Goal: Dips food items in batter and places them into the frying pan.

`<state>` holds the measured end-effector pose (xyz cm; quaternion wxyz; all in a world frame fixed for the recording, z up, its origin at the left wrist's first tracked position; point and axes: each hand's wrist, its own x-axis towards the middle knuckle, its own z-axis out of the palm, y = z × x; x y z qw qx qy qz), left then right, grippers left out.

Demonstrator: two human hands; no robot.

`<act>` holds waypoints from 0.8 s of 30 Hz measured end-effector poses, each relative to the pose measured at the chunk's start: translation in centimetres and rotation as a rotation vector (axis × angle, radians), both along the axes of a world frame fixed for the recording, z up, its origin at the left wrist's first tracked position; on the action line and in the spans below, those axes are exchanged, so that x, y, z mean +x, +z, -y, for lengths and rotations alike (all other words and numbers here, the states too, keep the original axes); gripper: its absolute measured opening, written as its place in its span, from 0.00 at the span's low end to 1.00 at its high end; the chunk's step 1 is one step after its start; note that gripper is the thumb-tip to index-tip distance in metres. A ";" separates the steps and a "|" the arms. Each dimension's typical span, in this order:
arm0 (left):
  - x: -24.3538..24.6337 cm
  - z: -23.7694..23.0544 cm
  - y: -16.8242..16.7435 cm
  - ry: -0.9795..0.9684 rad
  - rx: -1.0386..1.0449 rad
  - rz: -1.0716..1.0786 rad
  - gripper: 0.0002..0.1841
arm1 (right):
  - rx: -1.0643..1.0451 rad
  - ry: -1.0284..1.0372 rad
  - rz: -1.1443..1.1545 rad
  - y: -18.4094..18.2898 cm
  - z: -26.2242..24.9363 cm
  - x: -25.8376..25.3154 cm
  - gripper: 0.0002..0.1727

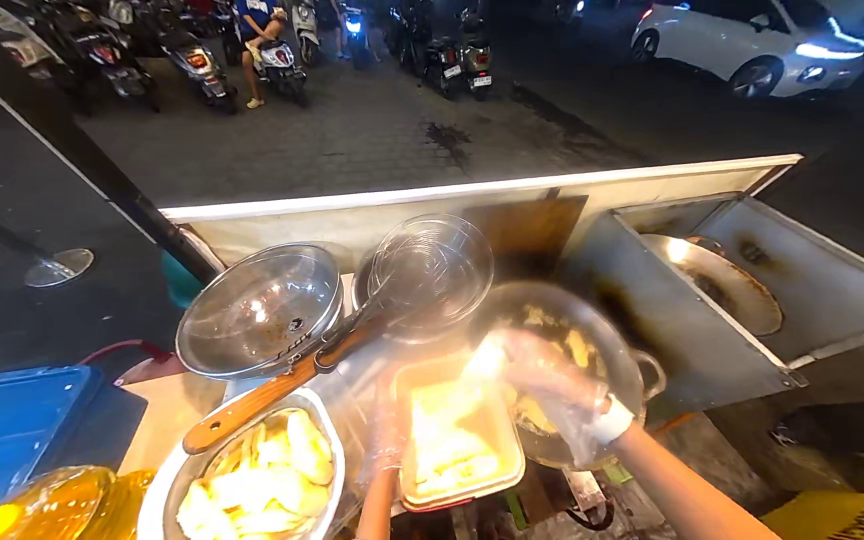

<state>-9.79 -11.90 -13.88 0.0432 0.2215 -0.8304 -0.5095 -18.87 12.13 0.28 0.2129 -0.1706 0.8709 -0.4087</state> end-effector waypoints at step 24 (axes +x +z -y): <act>15.8 -17.0 5.8 0.724 -0.291 -0.317 0.17 | 0.756 -0.212 -0.050 -29.1 -24.3 -7.7 0.21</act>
